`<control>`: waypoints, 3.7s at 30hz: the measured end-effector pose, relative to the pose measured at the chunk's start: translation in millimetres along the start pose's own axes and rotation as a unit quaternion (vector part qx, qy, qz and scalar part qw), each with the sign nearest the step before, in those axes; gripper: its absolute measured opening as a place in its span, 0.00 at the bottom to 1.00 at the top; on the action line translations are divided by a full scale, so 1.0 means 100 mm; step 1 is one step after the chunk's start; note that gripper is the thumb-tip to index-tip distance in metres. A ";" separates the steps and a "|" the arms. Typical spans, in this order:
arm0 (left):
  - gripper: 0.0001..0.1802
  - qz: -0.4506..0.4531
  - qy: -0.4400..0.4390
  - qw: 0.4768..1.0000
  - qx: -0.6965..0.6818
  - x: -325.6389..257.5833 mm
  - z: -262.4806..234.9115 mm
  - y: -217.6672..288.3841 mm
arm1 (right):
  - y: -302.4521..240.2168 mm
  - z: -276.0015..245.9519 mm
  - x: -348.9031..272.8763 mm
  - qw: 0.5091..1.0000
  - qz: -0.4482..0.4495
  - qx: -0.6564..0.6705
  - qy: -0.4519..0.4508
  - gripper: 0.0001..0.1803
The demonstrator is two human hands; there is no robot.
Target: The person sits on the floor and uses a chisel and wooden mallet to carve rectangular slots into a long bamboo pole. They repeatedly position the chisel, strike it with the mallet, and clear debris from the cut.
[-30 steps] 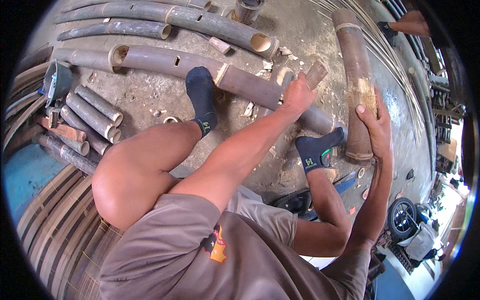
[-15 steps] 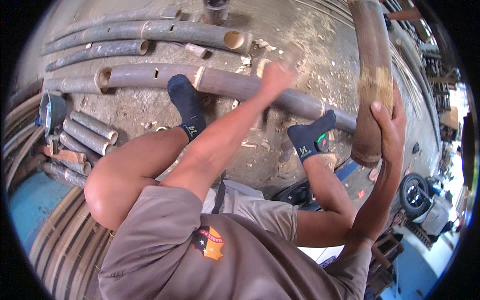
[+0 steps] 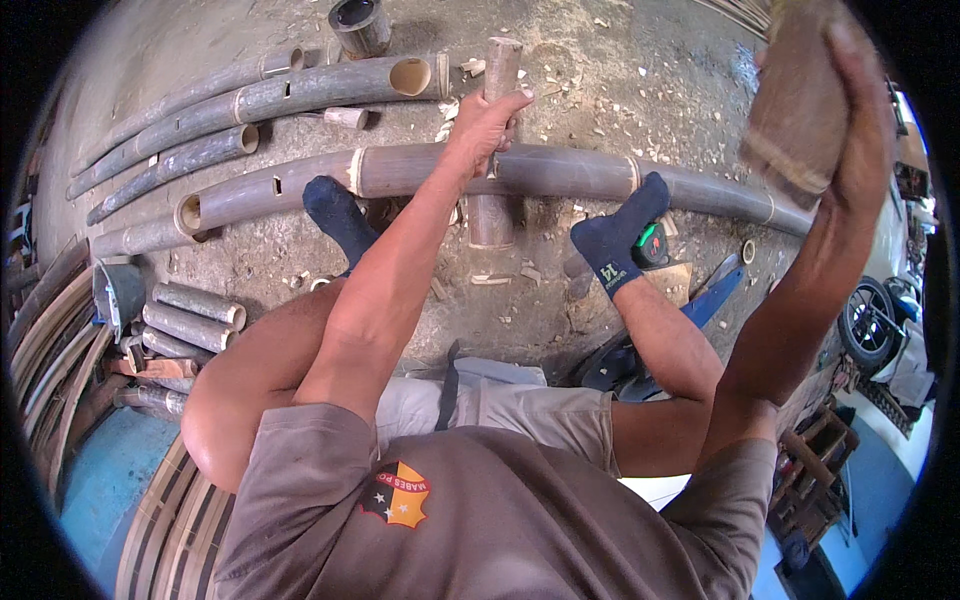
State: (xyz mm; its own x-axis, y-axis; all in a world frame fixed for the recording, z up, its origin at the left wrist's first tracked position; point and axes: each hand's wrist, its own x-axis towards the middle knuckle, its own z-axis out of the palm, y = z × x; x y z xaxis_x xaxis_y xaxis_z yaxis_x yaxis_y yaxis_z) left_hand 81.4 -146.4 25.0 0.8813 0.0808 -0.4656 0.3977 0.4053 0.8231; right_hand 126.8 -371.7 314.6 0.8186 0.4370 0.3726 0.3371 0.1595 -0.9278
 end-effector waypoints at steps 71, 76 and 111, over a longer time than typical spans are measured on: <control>0.32 0.142 0.185 0.972 -0.018 -0.07 0.17 -0.52 | 1.09 0.26 0.13 0.837 0.082 -0.492 -0.226 0.42; 0.31 0.196 0.165 0.965 0.050 -0.14 0.12 -0.48 | 0.98 0.34 -0.17 0.791 0.233 -0.486 -0.289 0.46; 0.38 0.568 -0.121 0.740 0.339 -1.11 0.59 -0.14 | 1.43 0.92 -2.09 0.771 0.298 0.478 0.297 0.35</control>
State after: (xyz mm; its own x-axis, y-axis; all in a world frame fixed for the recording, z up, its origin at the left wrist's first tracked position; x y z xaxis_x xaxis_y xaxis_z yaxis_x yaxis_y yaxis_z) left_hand -6.6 -214.6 84.4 0.7318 -0.1802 0.6573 -0.6716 -0.3549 0.6504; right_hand -39.1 -359.0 102.6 0.8603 0.2475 -0.4456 -0.4450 0.7910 -0.4199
